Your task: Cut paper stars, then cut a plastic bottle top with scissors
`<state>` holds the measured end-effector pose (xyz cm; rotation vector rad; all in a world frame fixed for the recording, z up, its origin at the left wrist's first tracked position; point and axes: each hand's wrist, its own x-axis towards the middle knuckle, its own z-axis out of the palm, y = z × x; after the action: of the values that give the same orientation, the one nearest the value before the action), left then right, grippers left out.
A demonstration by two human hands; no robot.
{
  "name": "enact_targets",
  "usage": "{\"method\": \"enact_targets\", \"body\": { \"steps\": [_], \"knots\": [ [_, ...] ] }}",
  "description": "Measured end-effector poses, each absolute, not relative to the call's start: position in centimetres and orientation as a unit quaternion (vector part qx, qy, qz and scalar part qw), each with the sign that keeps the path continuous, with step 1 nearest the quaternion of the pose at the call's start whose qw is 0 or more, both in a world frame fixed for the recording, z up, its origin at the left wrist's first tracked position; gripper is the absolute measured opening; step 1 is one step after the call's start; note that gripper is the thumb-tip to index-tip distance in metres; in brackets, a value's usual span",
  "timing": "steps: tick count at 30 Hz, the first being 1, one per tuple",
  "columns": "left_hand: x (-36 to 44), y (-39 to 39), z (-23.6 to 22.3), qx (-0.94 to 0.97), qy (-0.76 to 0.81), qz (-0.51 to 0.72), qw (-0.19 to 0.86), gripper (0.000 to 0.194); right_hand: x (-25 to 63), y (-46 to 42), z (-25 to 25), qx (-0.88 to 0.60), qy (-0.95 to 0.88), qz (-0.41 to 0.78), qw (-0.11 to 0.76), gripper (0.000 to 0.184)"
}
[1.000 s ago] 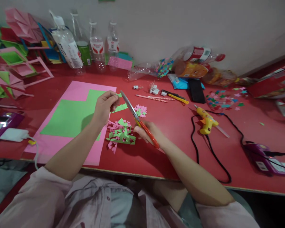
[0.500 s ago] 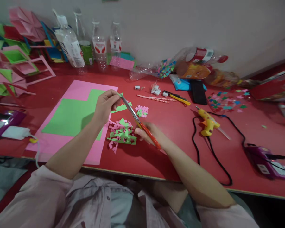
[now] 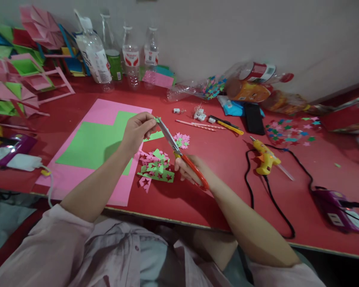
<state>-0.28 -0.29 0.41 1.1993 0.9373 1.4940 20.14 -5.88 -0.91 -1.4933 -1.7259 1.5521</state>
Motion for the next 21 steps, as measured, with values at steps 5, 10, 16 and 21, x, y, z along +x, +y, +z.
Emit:
{"method": "enact_targets", "body": {
  "steps": [5, 10, 16, 21],
  "knots": [
    [-0.26, -0.26, 0.51, 0.495, 0.39, 0.613, 0.477, 0.011, 19.71, -5.75, -1.09, -0.538, -0.595, 0.565, 0.195, 0.055],
    [-0.36, -0.28, 0.6, 0.498, 0.389, 0.608, 0.48, 0.011, 19.76, -5.71, -1.03, -0.555, -0.587, 0.561, 0.182, 0.055],
    [-0.48, -0.21, 0.45, 0.493, 0.386, 0.607, 0.489, 0.011, 20.09, -5.76, -1.06, -0.543, -0.601, 0.557, 0.184, 0.056],
    [-0.49, -0.05, 0.29, 0.462, 0.384, 0.599, 0.529, 0.012, 20.09, -5.7, -1.36, -0.54, -0.604, 0.551, 0.199, 0.054]
  ]
}}
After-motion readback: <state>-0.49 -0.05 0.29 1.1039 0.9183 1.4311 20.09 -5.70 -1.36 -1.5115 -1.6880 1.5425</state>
